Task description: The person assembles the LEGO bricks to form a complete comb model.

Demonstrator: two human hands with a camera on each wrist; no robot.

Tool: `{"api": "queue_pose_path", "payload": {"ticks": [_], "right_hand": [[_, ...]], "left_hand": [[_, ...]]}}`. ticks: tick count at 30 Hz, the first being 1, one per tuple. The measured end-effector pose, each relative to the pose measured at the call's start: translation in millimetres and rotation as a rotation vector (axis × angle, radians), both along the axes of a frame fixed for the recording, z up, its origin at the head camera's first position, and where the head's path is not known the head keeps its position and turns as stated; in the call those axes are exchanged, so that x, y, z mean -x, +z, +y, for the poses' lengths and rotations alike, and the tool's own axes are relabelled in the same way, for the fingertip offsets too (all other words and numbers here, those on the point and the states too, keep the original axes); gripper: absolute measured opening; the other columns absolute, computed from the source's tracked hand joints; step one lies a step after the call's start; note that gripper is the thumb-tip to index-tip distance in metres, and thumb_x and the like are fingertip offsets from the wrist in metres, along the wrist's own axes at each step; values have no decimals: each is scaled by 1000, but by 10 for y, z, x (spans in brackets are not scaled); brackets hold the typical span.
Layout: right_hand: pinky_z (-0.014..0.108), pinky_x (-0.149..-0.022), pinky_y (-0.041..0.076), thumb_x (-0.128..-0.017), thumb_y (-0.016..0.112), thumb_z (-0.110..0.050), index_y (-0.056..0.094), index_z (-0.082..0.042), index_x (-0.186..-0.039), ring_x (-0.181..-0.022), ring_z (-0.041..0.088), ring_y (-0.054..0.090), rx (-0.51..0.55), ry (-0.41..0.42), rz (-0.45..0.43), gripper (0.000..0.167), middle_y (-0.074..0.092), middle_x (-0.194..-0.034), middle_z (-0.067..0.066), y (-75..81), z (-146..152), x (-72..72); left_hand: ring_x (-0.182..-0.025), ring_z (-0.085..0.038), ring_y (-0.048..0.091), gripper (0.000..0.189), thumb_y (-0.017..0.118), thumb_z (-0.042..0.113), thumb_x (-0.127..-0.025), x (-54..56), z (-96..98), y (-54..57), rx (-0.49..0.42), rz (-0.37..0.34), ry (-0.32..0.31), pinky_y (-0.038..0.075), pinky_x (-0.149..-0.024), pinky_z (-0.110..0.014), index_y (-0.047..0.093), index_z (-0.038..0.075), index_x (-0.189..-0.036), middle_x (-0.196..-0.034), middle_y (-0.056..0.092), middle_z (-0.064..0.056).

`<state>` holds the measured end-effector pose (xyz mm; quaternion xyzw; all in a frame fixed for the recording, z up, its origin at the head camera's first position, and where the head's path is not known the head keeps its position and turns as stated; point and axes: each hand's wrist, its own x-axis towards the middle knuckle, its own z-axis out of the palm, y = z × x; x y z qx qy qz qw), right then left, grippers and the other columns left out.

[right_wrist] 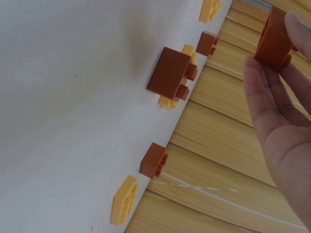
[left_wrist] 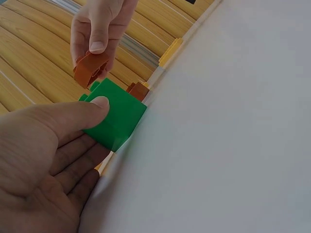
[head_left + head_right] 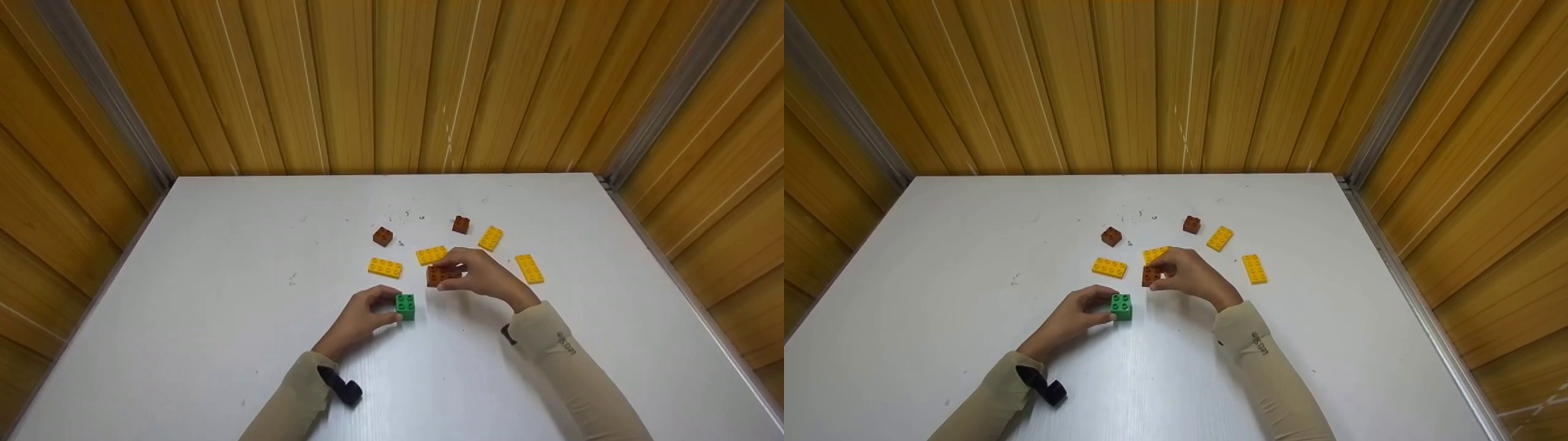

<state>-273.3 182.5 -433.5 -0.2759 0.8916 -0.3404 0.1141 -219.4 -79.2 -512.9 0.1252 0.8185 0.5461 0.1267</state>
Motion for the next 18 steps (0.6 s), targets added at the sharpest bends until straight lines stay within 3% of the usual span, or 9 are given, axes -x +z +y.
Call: {"api": "queue_pose_path", "payload": {"ticks": [5, 11, 18], "right_hand": [[32, -83, 52, -79, 76, -35, 68, -15, -120, -92, 21, 58, 18, 38, 25, 47, 66, -109, 1, -23, -87, -15], [42, -90, 53, -81, 75, -33, 67, -10, -120, -102, 29, 62, 63, 100, -7, 46, 65, -115, 6, -49, -175, -44], [40, -92, 53, -83, 74, -29, 67, -10, -119, -104, 20, 62, 93, 141, -28, 42, 66, -115, 4, -88, -240, -73]], "left_hand": [[-113, -17, 58, 38, 74, 22, -84, 1, -7, -6, -7, 23, -3, 41, -107, -42, 62, 20, -120, -120, 65, 2], [-112, -17, 58, 37, 74, 22, -84, 6, -7, -22, -13, 69, -21, 41, -106, -41, 63, 19, -119, -117, 66, 3], [-113, -18, 58, 36, 74, 21, -84, 6, -12, -32, -16, 86, -25, 40, -107, -43, 64, 18, -118, -117, 67, 3]]}}
